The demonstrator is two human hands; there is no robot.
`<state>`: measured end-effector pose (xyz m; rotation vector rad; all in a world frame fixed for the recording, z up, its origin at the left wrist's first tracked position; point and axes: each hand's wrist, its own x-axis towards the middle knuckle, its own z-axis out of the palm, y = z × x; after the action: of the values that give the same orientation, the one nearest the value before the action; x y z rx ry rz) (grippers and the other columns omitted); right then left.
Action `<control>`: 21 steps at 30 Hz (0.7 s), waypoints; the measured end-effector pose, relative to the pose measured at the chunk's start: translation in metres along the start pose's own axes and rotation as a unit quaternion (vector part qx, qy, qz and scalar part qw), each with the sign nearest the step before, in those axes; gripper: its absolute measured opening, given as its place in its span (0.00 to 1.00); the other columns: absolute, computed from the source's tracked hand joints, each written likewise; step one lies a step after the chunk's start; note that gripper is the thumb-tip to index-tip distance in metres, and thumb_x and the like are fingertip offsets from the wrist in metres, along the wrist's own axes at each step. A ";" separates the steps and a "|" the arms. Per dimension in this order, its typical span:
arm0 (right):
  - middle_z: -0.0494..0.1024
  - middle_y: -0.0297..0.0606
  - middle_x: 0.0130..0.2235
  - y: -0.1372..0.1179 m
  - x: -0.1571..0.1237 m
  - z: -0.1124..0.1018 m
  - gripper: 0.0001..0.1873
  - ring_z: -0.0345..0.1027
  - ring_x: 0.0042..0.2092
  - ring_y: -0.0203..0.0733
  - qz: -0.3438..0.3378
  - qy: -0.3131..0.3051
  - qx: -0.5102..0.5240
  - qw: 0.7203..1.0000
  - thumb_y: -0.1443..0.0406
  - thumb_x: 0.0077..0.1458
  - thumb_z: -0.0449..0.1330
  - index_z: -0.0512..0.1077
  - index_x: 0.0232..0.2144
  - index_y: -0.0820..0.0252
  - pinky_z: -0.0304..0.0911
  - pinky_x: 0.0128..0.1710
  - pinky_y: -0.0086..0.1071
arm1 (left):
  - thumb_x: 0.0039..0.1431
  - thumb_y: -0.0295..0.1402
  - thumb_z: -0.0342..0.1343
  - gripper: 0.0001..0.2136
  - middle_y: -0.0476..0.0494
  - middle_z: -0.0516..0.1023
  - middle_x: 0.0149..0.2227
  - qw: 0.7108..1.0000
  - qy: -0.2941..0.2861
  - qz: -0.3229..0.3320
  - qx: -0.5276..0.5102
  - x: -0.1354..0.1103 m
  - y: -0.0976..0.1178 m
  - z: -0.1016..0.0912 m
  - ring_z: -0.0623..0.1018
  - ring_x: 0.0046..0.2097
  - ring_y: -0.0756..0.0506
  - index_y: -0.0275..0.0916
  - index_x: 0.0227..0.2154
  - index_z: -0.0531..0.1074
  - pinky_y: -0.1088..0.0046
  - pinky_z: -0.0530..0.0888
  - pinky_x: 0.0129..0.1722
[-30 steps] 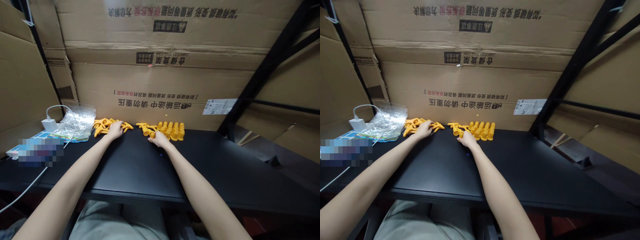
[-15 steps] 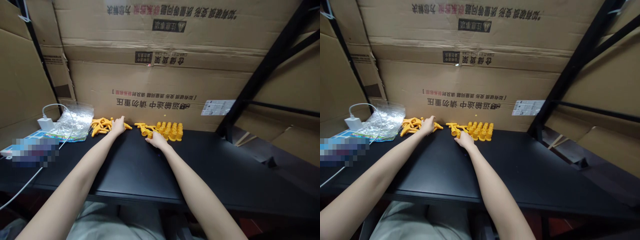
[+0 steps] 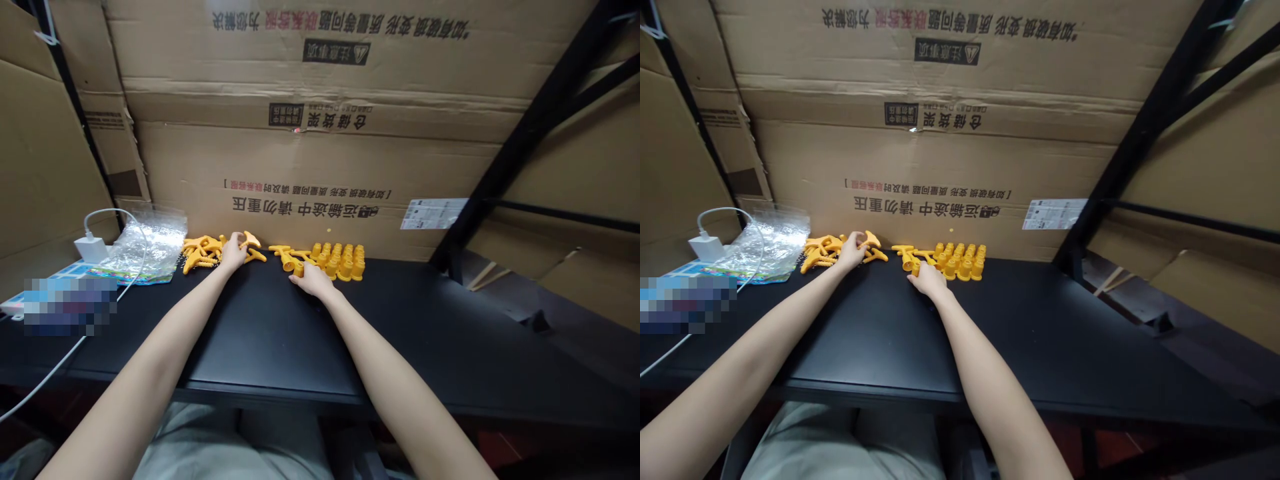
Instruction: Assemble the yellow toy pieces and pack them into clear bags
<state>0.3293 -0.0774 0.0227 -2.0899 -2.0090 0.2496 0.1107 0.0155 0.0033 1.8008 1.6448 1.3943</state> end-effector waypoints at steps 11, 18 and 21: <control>0.73 0.51 0.50 -0.004 -0.003 0.001 0.26 0.68 0.51 0.55 -0.020 -0.007 -0.029 0.999 0.51 0.55 0.54 0.67 0.48 0.63 0.64 0.47 0.43 | 0.48 0.26 0.58 0.06 0.50 0.73 0.26 0.859 0.098 -0.221 -0.452 -0.004 0.043 -0.046 0.75 0.32 0.51 0.38 0.28 0.66 0.74 0.70 0.34; 0.72 0.50 0.50 -0.007 -0.003 0.005 0.21 0.68 0.50 0.54 -0.034 0.022 -0.008 0.999 0.54 0.55 0.56 0.67 0.46 0.63 0.63 0.46 0.43 | 0.56 0.28 0.54 0.03 0.50 0.71 0.25 0.811 0.066 -0.283 -0.508 -0.035 0.039 -0.061 0.76 0.34 0.50 0.39 0.28 0.67 0.71 0.74 0.38; 0.71 0.50 0.50 -0.011 -0.005 0.006 0.17 0.66 0.51 0.50 -0.088 0.078 -0.002 0.993 0.64 0.54 0.57 0.65 0.46 0.64 0.62 0.47 0.39 | 0.61 0.31 0.49 0.07 0.47 0.72 0.26 0.802 0.053 -0.306 -0.510 -0.044 0.037 -0.060 0.76 0.34 0.50 0.39 0.27 0.66 0.70 0.75 0.38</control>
<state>0.3171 -0.0820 0.0197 -1.8560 -2.0831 0.0506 0.0893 -0.0557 0.0406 0.5166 0.9750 1.5692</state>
